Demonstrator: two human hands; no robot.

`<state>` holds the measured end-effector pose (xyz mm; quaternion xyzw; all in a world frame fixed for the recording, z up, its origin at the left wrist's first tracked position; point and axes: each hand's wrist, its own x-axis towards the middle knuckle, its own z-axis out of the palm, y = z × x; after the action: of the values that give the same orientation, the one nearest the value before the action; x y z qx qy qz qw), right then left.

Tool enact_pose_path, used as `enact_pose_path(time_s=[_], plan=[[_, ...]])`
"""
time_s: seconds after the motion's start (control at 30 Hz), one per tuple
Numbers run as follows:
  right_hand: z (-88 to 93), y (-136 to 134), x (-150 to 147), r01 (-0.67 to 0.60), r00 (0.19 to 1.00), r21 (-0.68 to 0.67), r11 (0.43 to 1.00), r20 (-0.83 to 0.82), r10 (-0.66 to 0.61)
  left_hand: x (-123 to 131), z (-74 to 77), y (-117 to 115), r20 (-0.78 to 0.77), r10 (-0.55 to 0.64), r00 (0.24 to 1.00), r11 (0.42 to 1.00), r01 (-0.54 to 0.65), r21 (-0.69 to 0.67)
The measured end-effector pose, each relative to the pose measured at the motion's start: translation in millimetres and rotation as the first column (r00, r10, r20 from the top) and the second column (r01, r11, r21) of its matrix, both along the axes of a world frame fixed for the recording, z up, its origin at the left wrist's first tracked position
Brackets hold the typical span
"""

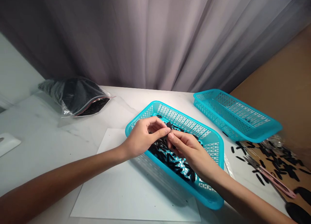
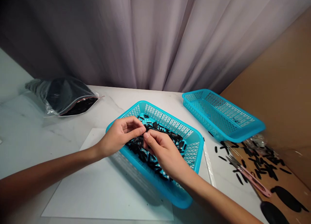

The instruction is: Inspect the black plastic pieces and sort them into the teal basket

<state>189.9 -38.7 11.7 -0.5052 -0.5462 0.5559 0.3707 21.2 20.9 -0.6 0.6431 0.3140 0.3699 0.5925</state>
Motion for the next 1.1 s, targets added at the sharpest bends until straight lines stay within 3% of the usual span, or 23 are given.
enact_pose_path(time_s=[0.37, 0.83, 1.1], plan=[[-1.3, -0.9, 0.1, -0.044, 0.995, 0.042, 0.998, -0.09, 0.047, -3.9, 3.6, -2.5, -0.3, -0.211, 0.93, 0.974, 0.226, 0.018], [1.8, -2.1, -2.0, -0.1, 0.989, -0.066, 0.993, -0.12, 0.092, -3.6, 5.5, -2.0, -0.262, -0.202, 0.944, 0.976, 0.216, 0.023], [1.4, -1.9, 1.1, -0.172, 0.975, -0.135, 0.976, -0.162, 0.15, -4.2, 5.0, 0.5, -0.2, -0.284, 0.938, 0.959, 0.281, -0.042]])
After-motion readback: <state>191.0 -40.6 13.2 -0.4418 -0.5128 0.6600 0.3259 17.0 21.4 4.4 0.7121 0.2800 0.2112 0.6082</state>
